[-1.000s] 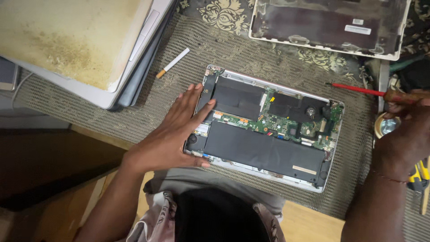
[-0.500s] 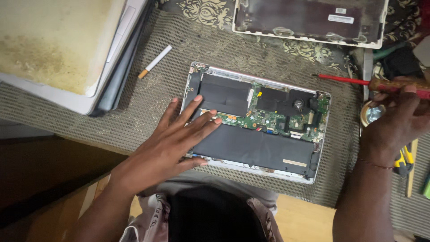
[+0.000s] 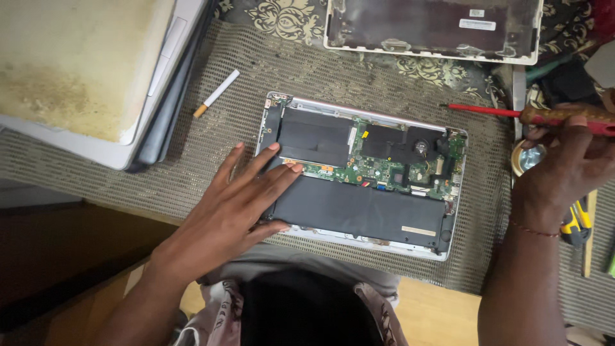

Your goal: The person removes the back cover of a white laptop to expose the internal components. They then use a red screwdriver to unscrew and remove the battery from the laptop chassis.

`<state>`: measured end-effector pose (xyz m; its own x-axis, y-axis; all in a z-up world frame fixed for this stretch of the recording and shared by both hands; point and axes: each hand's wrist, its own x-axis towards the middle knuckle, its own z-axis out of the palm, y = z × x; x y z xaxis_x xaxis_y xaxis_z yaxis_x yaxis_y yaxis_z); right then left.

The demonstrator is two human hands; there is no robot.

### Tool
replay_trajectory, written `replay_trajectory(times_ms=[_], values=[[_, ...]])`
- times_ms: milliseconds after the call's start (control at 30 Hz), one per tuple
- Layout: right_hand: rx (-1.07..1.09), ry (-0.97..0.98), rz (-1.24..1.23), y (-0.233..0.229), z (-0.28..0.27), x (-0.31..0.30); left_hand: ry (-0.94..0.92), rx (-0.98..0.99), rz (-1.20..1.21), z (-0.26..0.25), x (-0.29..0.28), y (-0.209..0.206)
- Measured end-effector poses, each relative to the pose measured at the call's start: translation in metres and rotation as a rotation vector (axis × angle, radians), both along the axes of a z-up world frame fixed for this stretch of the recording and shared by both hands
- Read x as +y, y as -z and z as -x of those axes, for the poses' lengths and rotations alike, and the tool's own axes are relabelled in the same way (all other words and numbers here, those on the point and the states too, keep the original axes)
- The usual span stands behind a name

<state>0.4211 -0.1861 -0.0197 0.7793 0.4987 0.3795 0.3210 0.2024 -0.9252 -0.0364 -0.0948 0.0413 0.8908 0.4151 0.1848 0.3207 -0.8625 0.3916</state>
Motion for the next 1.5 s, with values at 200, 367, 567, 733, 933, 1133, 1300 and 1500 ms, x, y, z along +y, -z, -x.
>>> replay_trajectory(times_ms=[200,367,567,733,933,1133,1300,1500], values=[[0.155,0.128,0.083,0.002,-0.002,0.004,-0.001,0.014,-0.024,-0.001,0.001,-0.004],[0.118,0.089,0.064,0.013,-0.010,-0.001,0.024,-0.007,-0.010,-0.002,0.000,0.000],[0.046,0.022,0.006,0.001,-0.003,0.003,0.084,0.113,-0.326,-0.009,0.004,-0.010],[-0.134,-0.029,-0.023,-0.021,0.020,0.006,0.154,0.149,-0.426,-0.015,0.012,-0.018],[-0.205,-0.112,-0.062,-0.025,0.023,0.004,0.185,0.170,-0.475,-0.016,0.015,-0.011],[-0.167,-0.117,-0.062,-0.028,0.024,0.004,0.193,0.076,-0.476,-0.020,0.017,-0.016],[-0.155,-0.120,-0.068,-0.028,0.025,0.003,0.223,0.004,-0.476,-0.019,0.019,-0.008],[-0.134,-0.122,-0.094,-0.027,0.023,0.003,0.227,0.019,-0.505,-0.018,0.021,-0.007]])
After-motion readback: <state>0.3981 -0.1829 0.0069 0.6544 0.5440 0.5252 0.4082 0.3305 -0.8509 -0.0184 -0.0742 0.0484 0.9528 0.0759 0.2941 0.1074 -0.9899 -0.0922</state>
